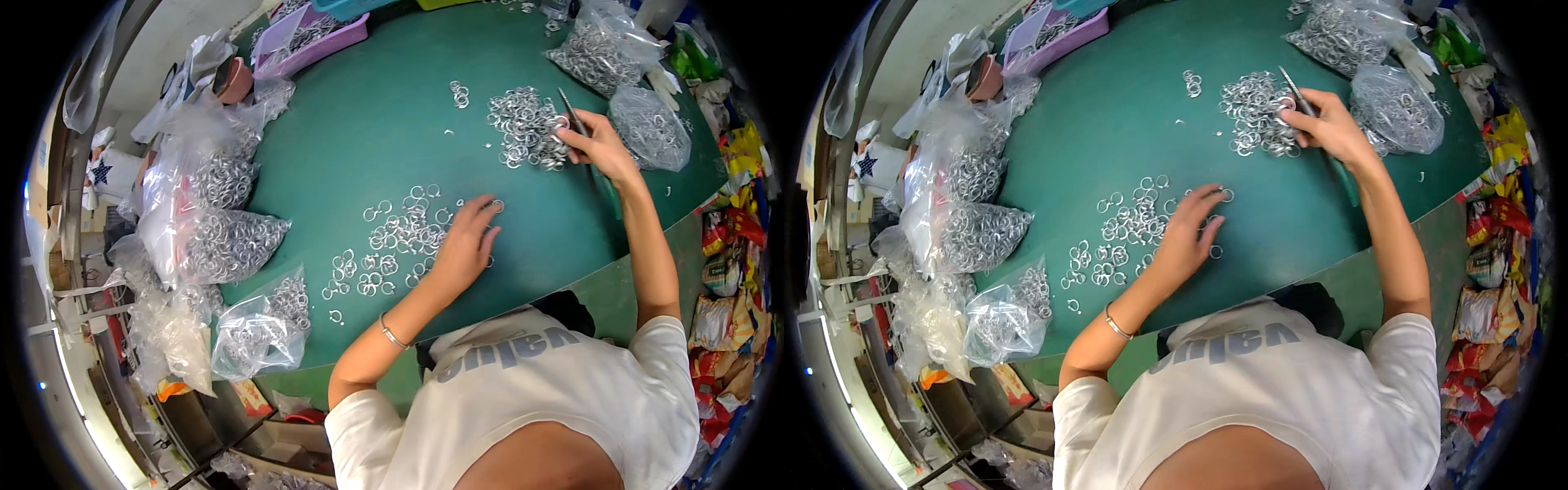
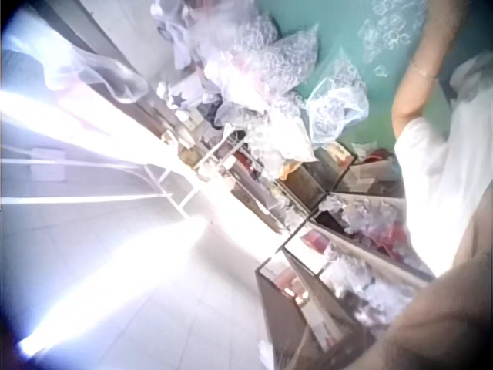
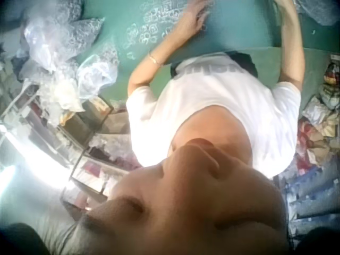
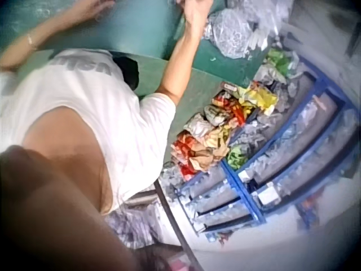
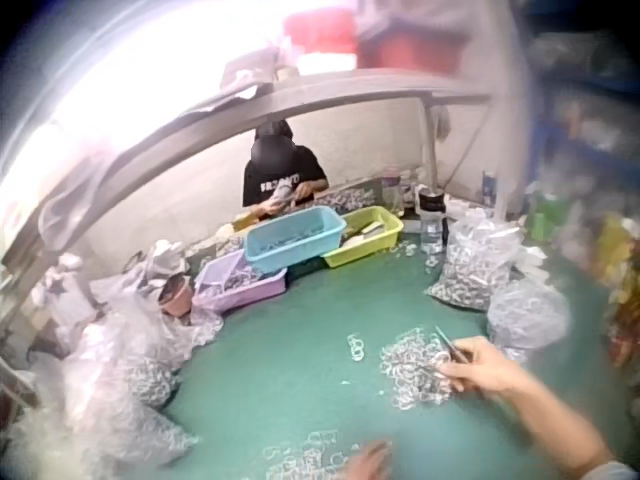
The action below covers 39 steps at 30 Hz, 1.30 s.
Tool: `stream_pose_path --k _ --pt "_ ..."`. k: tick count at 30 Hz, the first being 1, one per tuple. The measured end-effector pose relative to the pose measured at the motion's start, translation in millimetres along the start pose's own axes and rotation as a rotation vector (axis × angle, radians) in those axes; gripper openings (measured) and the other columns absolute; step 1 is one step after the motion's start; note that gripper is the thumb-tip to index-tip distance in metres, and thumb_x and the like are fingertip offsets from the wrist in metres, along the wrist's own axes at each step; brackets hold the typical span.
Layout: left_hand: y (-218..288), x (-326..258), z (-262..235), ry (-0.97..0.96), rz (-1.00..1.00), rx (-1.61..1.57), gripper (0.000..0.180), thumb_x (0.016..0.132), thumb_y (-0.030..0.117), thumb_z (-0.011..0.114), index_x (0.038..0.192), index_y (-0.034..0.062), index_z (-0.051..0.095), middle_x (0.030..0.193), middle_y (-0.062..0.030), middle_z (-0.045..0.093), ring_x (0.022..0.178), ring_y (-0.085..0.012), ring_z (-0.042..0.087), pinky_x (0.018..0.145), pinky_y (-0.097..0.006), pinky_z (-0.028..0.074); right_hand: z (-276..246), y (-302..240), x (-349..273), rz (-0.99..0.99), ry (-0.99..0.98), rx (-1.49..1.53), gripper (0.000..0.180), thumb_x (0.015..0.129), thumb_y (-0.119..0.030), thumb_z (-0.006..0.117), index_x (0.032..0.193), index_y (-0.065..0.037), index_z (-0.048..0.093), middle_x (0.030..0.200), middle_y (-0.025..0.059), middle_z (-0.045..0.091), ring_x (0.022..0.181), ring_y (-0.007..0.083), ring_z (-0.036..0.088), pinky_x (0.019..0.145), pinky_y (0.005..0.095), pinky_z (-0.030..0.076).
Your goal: The person picks up metal decorative rings from a table by hand and uses a tool to separate or process them before placing them into a small pile.
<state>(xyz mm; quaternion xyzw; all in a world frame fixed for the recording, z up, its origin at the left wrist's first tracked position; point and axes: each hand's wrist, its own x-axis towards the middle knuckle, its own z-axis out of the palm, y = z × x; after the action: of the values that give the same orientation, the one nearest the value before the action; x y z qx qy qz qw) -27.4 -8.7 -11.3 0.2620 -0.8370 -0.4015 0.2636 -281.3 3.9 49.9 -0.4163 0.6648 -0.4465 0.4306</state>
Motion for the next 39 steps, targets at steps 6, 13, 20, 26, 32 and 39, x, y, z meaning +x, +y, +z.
stream_pose_path --k 6,13,20,26,32,39 --pt "-3.5 18.5 -2.7 0.104 -0.021 -0.010 0.045 0.074 0.004 0.063 0.115 0.0007 0.045 0.109 -0.0188 0.052 0.098 -0.0350 0.052 0.085 -0.038 0.042 2.4 -11.8 7.3 -0.061 0.000 0.020 0.009 0.081 -0.011 0.057 0.080 -0.002 0.054 0.058 -0.0023 0.046 0.049 0.0039 0.041 0.042 0.0204 0.027" --pt "-13.2 75.6 43.6 0.038 0.058 0.354 0.047 0.069 0.005 0.068 0.112 0.0037 0.050 0.103 -0.0151 0.050 0.099 -0.0301 0.049 0.079 -0.037 0.045 -1.9 22.0 29.7 -0.040 0.116 -0.291 0.016 0.078 -0.012 0.060 0.087 0.001 0.058 0.064 0.0002 0.052 0.052 0.0064 0.043 0.046 0.0233 0.035" --pt "-43.5 90.0 57.9 0.189 0.084 0.139 0.024 0.069 0.004 0.067 0.092 0.0035 0.061 0.092 -0.0138 0.053 0.082 -0.0274 0.056 0.071 -0.035 0.048 7.2 31.8 9.5 -0.048 0.089 -0.743 0.030 0.069 -0.018 0.070 0.090 0.001 0.060 0.080 0.0170 0.057 0.073 0.0277 0.056 0.067 0.0358 0.043" --pt "-52.1 114.2 27.3 0.132 -0.382 -0.474 0.011 0.081 0.004 0.058 0.087 -0.0044 0.061 0.086 -0.0072 0.061 0.064 -0.0103 0.056 0.056 -0.023 0.047 35.8 54.9 3.8 -0.233 0.228 -0.812 0.023 0.072 -0.018 0.067 0.087 -0.001 0.060 0.088 0.0151 0.056 0.083 0.0335 0.056 0.070 0.0418 0.044" --pt "-50.3 120.9 3.6 0.176 -0.310 -0.495 0.023 0.083 0.005 0.053 0.106 -0.0008 0.053 0.102 -0.0098 0.057 0.083 -0.0160 0.055 0.070 -0.027 0.046 14.2 38.9 16.7 -0.075 0.211 -0.634 0.019 0.076 -0.017 0.063 0.085 0.000 0.058 0.086 0.0164 0.056 0.081 0.0343 0.055 0.070 0.0423 0.044" --pt "-28.5 33.5 38.4 -0.109 0.236 0.408 0.031 0.073 0.001 0.052 0.105 -0.0011 0.053 0.115 -0.0203 0.047 0.110 -0.0340 0.044 0.091 -0.045 0.035 31.8 44.3 3.1 -0.191 0.070 -0.734 0.025 0.075 -0.017 0.064 0.092 0.000 0.057 0.091 0.0157 0.055 0.087 0.0342 0.054 0.073 0.0422 0.043"
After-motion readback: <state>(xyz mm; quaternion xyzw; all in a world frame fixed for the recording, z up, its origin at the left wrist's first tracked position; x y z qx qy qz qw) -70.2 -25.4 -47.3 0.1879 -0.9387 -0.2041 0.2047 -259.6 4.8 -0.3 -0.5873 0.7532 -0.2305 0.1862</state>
